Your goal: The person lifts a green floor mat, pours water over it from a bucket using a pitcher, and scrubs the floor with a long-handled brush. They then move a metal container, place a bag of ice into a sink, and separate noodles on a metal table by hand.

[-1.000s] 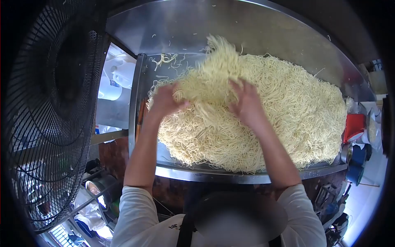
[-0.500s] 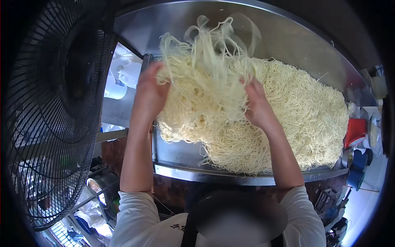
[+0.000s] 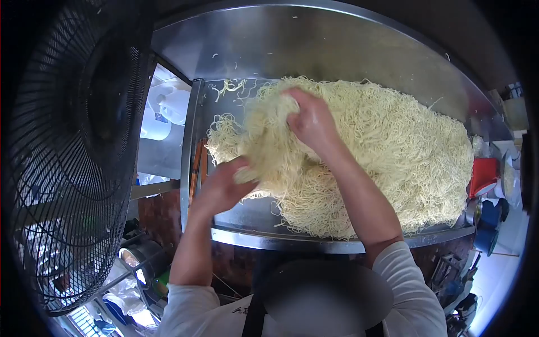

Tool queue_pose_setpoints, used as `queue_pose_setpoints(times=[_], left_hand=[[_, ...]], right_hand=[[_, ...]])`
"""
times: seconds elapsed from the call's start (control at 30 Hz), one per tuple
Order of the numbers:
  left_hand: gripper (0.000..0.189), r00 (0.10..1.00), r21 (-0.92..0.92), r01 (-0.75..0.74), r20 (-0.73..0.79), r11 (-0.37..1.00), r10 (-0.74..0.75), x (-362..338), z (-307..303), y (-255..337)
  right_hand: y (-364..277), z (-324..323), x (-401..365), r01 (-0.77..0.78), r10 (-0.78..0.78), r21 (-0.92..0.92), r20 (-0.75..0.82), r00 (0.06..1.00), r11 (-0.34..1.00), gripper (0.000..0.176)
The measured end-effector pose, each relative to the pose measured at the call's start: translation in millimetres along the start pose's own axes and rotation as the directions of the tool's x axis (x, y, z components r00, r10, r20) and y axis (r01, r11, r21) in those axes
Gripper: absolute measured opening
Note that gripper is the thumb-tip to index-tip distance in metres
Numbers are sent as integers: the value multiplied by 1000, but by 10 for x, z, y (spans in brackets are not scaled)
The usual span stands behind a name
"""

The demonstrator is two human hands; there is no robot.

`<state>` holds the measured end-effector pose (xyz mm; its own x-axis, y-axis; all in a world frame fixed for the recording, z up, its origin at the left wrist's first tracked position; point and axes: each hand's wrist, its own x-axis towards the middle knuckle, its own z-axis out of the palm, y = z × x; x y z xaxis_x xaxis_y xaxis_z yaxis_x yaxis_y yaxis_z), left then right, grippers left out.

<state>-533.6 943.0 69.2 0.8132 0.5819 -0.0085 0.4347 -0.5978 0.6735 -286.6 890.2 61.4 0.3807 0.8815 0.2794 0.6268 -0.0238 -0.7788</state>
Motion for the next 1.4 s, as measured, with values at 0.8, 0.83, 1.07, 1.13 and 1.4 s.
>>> queue_pose_setpoints(times=[0.8,0.83,1.07,1.13,1.4], left_hand=[[14,834,-401,-154,-543,903,-99,863,-977,1065],[14,834,-399,-160,-544,903,-93,859,-1051,1053],[65,997,-197,-79,12,977,83,1340,-527,-334],[69,954,-140,266,178,954,-240,1305,-263,-247],[66,965,293,33,239,956,-106,798,1328,-219]], right_hand=[[808,563,-609,-349,336,139,105,936,927,65],[660,510,-517,-495,407,518,282,869,697,68],[44,-334,-404,-52,36,31,392,919,998,78],[733,-571,-591,-173,193,-87,489,851,981,77],[1298,614,-152,-211,333,-645,72,940,735,52]])
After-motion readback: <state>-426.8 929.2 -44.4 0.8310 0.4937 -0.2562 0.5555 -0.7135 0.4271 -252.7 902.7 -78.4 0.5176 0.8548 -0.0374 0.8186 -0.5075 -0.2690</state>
